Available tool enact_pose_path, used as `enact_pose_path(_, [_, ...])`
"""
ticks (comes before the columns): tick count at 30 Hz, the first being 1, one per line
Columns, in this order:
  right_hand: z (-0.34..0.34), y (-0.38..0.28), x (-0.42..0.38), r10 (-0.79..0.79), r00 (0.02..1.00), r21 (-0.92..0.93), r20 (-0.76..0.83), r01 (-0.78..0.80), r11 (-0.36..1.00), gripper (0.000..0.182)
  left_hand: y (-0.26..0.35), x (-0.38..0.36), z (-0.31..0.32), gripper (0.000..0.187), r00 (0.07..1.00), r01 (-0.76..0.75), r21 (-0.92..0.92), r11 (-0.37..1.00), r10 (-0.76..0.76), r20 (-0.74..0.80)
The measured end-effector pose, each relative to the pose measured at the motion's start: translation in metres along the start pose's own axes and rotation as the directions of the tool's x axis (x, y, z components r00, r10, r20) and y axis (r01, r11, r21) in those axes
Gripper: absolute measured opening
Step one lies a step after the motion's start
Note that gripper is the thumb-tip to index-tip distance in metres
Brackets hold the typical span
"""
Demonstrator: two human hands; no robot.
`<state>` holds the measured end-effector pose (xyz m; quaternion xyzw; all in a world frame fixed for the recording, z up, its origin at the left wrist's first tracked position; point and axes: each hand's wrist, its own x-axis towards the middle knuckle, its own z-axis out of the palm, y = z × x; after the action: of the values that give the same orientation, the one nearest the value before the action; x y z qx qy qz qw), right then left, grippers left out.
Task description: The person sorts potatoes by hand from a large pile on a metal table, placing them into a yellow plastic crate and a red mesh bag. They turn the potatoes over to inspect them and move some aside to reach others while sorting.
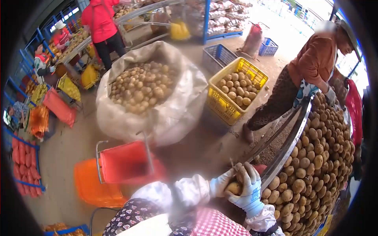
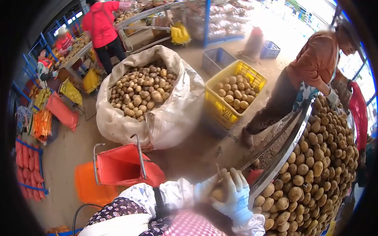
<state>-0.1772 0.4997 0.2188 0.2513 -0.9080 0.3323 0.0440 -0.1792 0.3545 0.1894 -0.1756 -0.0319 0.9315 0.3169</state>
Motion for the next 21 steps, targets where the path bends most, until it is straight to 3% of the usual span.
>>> enact_pose_path(1, [0.006,-0.009,0.016,-0.099,0.995,-0.080,0.032,0.102,0.992,0.090,0.020,0.005,-0.033,0.038,0.968,0.116,-0.221,0.968,-0.060,0.245])
enact_pose_path(2, [0.004,-0.023,0.030,-0.116,0.984,-0.180,0.136,0.140,0.974,0.091,0.035,0.004,-0.060,0.035,0.925,0.257,-0.344,0.903,-0.127,0.358])
enact_pose_path(3, [0.010,-0.025,0.036,-0.173,0.976,-0.053,0.131,0.181,0.982,0.091,0.044,0.004,-0.093,0.043,0.954,0.299,-0.573,0.763,-0.249,0.166])
enact_pose_path(4, [0.019,-0.022,0.039,-0.219,0.969,0.067,0.114,0.212,0.975,0.090,0.043,-0.017,-0.075,0.039,0.990,-0.107,-0.276,0.955,0.077,-0.118])
enact_pose_path(5, [0.022,-0.021,0.042,-0.257,0.962,0.182,0.091,0.237,0.954,0.089,0.055,-0.038,-0.055,0.044,0.982,-0.059,-0.090,0.994,0.074,0.173])
enact_pose_path(6, [0.017,-0.024,0.048,-0.260,0.965,0.230,0.028,0.247,0.941,0.074,0.067,-0.062,-0.018,0.050,0.891,-0.120,0.096,0.988,0.064,0.449])
enact_pose_path(7, [0.007,-0.026,0.048,-0.200,0.979,0.236,0.043,0.185,0.954,0.071,0.080,-0.084,-0.001,0.058,0.983,-0.081,0.066,0.995,0.069,0.169])
enact_pose_path(8, [0.006,-0.016,0.039,-0.117,0.993,0.265,-0.016,0.117,0.957,0.070,0.101,-0.104,-0.032,0.066,0.980,-0.173,0.043,0.984,0.168,0.111])
enact_pose_path(9, [0.006,0.000,0.028,-0.032,0.997,0.297,-0.075,0.053,0.953,0.070,0.121,-0.128,-0.027,0.072,0.929,-0.326,0.432,0.841,0.370,-0.020])
enact_pose_path(10, [0.006,0.016,0.009,0.181,0.981,0.463,-0.076,-0.126,0.877,0.066,0.141,-0.156,-0.033,0.075,0.921,-0.353,0.349,0.868,0.389,-0.037])
enact_pose_path(11, [-0.012,0.009,0.001,0.383,0.922,0.651,-0.063,-0.253,0.716,0.061,0.155,-0.181,-0.041,0.072,0.859,-0.460,0.397,0.794,0.512,-0.027])
enact_pose_path(12, [-0.017,0.022,-0.014,0.447,0.885,0.701,-0.134,-0.234,0.673,0.059,0.173,-0.209,-0.057,0.067,0.784,-0.518,0.336,0.786,0.594,-0.180])
enact_pose_path(13, [-0.025,0.037,-0.033,0.513,0.831,0.741,-0.215,-0.204,0.640,0.056,0.182,-0.230,-0.058,0.065,0.714,-0.586,0.367,0.722,0.674,-0.187])
enact_pose_path(14, [-0.041,0.041,-0.055,0.612,0.763,0.642,-0.208,-0.366,0.674,0.055,0.196,-0.256,-0.071,0.059,0.647,-0.601,0.477,0.641,0.741,-0.179])
enact_pose_path(16, [-0.044,0.054,-0.104,0.674,0.662,0.714,-0.328,-0.293,0.635,0.053,0.220,-0.290,-0.094,0.042,0.549,-0.582,0.589,0.561,0.805,-0.224])
enact_pose_path(17, [-0.044,0.056,-0.130,0.700,0.609,0.725,-0.374,-0.279,0.630,0.052,0.217,-0.297,-0.091,0.040,0.308,-0.500,0.727,0.471,0.881,-0.359])
enact_pose_path(18, [-0.042,0.053,-0.157,0.693,0.562,0.629,-0.451,-0.351,0.694,0.053,0.238,-0.308,-0.115,0.044,0.106,-0.308,0.867,0.392,0.919,-0.379])
enact_pose_path(19, [-0.040,0.050,-0.185,0.680,0.511,0.524,-0.525,-0.435,0.732,0.053,0.264,-0.319,-0.140,0.051,-0.079,0.038,0.958,0.285,0.956,-0.282])
enact_pose_path(20, [-0.038,0.047,-0.212,0.662,0.456,0.422,-0.595,-0.524,0.740,0.054,0.295,-0.325,-0.168,0.058,-0.307,0.566,0.790,0.237,0.949,-0.065])
enact_pose_path(21, [-0.041,0.036,-0.229,0.528,0.481,0.155,-0.700,-0.619,0.770,0.055,0.303,-0.309,-0.169,0.066,-0.381,0.830,0.489,0.268,0.913,0.147])
